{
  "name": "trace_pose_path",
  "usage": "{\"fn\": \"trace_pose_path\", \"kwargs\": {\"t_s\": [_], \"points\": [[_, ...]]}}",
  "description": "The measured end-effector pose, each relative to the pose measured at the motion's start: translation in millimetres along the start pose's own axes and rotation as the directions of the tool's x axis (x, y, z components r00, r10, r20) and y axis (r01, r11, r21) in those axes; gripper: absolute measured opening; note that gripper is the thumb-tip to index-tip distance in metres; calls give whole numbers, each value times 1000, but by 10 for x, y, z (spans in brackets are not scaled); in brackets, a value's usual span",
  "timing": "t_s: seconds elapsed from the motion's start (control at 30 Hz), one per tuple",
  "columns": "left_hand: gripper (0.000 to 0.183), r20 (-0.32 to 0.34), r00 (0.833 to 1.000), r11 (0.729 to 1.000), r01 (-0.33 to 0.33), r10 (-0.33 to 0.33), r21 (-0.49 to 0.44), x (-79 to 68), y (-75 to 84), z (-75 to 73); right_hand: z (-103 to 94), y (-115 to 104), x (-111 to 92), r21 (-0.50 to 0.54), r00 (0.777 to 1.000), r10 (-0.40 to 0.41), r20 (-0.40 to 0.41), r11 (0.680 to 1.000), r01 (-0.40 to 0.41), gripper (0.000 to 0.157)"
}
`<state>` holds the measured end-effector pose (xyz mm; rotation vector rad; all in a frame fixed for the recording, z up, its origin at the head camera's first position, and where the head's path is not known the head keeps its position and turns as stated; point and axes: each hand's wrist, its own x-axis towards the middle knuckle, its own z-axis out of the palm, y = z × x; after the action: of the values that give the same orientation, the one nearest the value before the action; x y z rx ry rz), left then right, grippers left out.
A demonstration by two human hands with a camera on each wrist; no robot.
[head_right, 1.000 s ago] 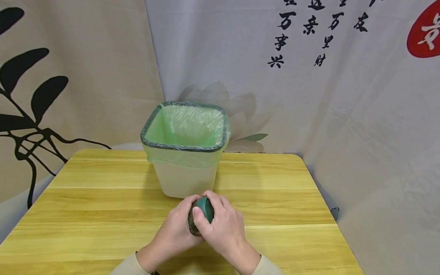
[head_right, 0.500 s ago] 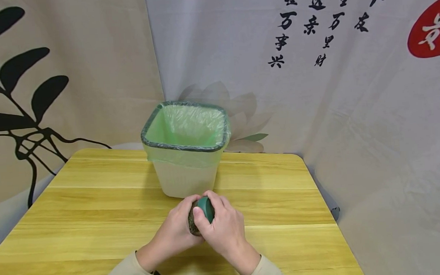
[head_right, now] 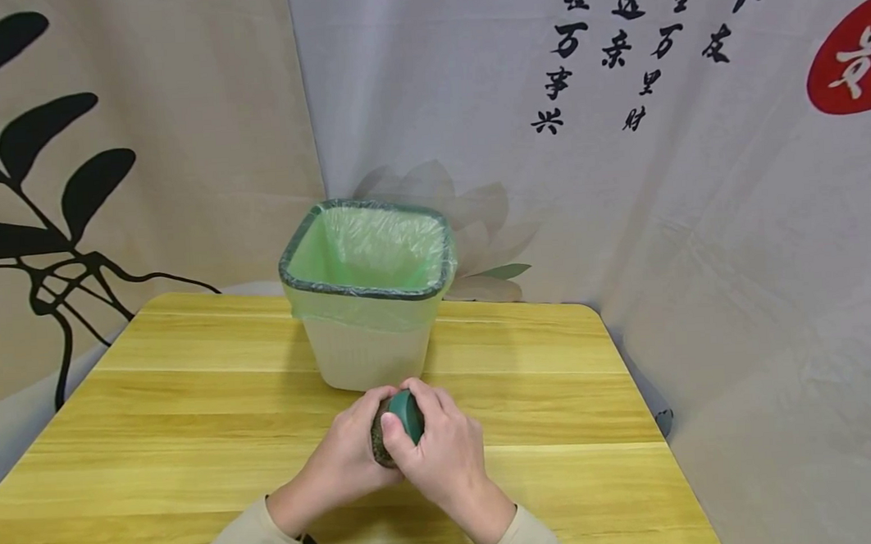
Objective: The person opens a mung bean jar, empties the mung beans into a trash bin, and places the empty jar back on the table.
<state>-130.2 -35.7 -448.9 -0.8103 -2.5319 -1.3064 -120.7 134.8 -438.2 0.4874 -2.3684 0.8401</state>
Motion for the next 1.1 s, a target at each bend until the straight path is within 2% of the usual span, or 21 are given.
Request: {"fn": "trace_pose_path", "kwargs": {"t_s": [0.33,0.73,0.93,1.1], "points": [[83,6,1000,1000,11,-11,-9,5,-29,12,30,30,-18,-30,999,-40,-7,999,40,42],[86,-15,1000,1000,7,-7,16,-5,-25,17,20,15,-30,-53,1000,-23,13,998,24,44],[88,-39,999,998,-16,19,53,-16,-28,32,-1,-10,-26,-58,999,5,39,998,-2,44],[88,-59,998,996,-32,36,82,-24,-27,44,-36,-40,-19,-51,994,69,89,997,-64,46]]}}
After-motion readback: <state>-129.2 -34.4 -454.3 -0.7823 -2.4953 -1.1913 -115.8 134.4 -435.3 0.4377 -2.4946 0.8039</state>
